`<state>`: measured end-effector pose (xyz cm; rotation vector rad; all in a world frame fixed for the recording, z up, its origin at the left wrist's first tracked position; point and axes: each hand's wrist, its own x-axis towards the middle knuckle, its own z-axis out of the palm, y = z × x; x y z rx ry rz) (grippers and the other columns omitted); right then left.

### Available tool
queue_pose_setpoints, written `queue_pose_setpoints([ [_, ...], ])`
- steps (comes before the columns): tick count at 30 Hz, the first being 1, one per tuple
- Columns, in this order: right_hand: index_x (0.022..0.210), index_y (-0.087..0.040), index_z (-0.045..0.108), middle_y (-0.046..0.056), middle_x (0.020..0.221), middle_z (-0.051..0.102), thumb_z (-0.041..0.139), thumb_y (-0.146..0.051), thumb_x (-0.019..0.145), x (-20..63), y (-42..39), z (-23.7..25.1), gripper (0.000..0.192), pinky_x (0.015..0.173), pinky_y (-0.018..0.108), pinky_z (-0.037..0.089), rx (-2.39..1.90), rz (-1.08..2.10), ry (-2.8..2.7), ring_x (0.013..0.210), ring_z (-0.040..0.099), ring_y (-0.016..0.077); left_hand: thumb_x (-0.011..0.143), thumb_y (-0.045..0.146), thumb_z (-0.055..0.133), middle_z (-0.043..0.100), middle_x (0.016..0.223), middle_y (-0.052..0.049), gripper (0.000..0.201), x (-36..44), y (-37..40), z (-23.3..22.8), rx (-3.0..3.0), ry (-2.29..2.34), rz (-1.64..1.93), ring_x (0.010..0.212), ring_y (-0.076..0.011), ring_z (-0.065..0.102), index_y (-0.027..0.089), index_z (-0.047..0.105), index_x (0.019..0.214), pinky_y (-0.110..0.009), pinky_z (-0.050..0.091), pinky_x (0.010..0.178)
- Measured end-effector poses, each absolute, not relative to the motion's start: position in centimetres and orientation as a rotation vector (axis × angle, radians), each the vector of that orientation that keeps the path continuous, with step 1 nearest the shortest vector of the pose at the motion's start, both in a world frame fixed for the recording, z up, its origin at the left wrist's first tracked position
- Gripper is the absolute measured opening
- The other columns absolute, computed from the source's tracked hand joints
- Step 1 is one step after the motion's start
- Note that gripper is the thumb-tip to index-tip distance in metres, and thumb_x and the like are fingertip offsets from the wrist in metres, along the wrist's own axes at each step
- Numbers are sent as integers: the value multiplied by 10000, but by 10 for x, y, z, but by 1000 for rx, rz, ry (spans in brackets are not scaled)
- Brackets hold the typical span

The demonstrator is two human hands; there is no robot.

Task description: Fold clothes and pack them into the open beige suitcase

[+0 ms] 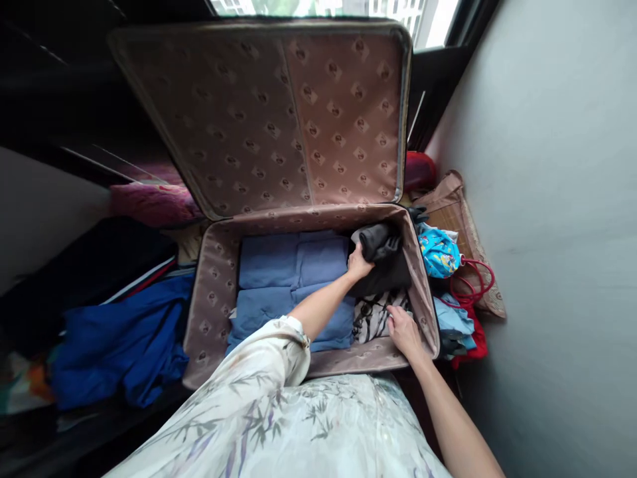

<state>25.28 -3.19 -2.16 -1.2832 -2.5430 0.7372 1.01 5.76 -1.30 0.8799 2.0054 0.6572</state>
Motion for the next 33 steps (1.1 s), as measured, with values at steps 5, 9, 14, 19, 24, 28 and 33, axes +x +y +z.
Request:
queue_pose_setpoints([
  [5, 1087, -180, 694, 108, 1015, 743, 424, -225, 897, 261, -26, -28, 333, 793, 377, 603, -1226, 750, -2503, 866, 724, 233, 664, 183, 828, 637, 1399, -147, 866, -5, 53, 10, 480, 1973, 942, 1329, -294, 584, 137, 493, 1461, -364, 475, 1117],
  [9, 1001, -182, 720, 124, 954, 762, 438, -290, 853, 269, -19, -35, 336, 774, 406, 607, -1243, 776, -2481, 825, 733, 264, 568, 157, 893, 702, 1307, -138, 835, -9, 25, 41, 467, 1799, 1193, 1243, -313, 642, 126, 609, 1353, -413, 516, 1082],
  [14, 987, -208, 727, 126, 945, 777, 441, -388, 791, 270, -12, -41, 390, 807, 444, 602, -1360, 855, -2519, 839, 753, 308, 551, 189, 925, 752, 1211, -114, 654, -75, -38, 104, 409, 1599, 1518, 1145, -320, 696, 133, 732, 1174, -428, 572, 1016],
  [19, 919, -252, 723, 148, 998, 781, 448, -444, 749, 271, -10, -41, 376, 865, 555, 586, -1401, 866, -2467, 917, 754, 397, 635, 234, 890, 765, 1188, -59, 667, -203, -133, 176, 390, 1690, 1757, 1103, -310, 717, 176, 709, 1275, -464, 602, 966],
  [24, 799, -333, 707, 193, 983, 768, 504, -437, 699, 269, -11, -37, 249, 860, 600, 567, -1440, 848, -2425, 897, 745, 443, 656, 214, 839, 780, 1103, -79, 589, -329, -220, 195, 346, 1691, 2139, 1123, -322, 710, 139, 716, 1227, -519, 565, 1023],
  [28, 789, -325, 695, 174, 913, 773, 506, -450, 701, 253, -22, -24, 243, 859, 602, 568, -1514, 863, -2397, 881, 744, 445, 680, 63, 782, 758, 1155, -101, 554, -386, -259, 162, -55, 2003, 2133, 1146, -258, 692, 86, 657, 1219, -442, 542, 1060],
  [33, 820, -258, 706, 107, 848, 776, 512, -416, 685, 214, -56, 2, 284, 830, 504, 591, -1568, 864, -2399, 820, 756, 348, 736, 0, 772, 565, 1459, -184, 754, -407, -270, 118, -401, 2292, 2002, 1299, -197, 594, 60, 401, 1390, -350, 491, 1100],
])
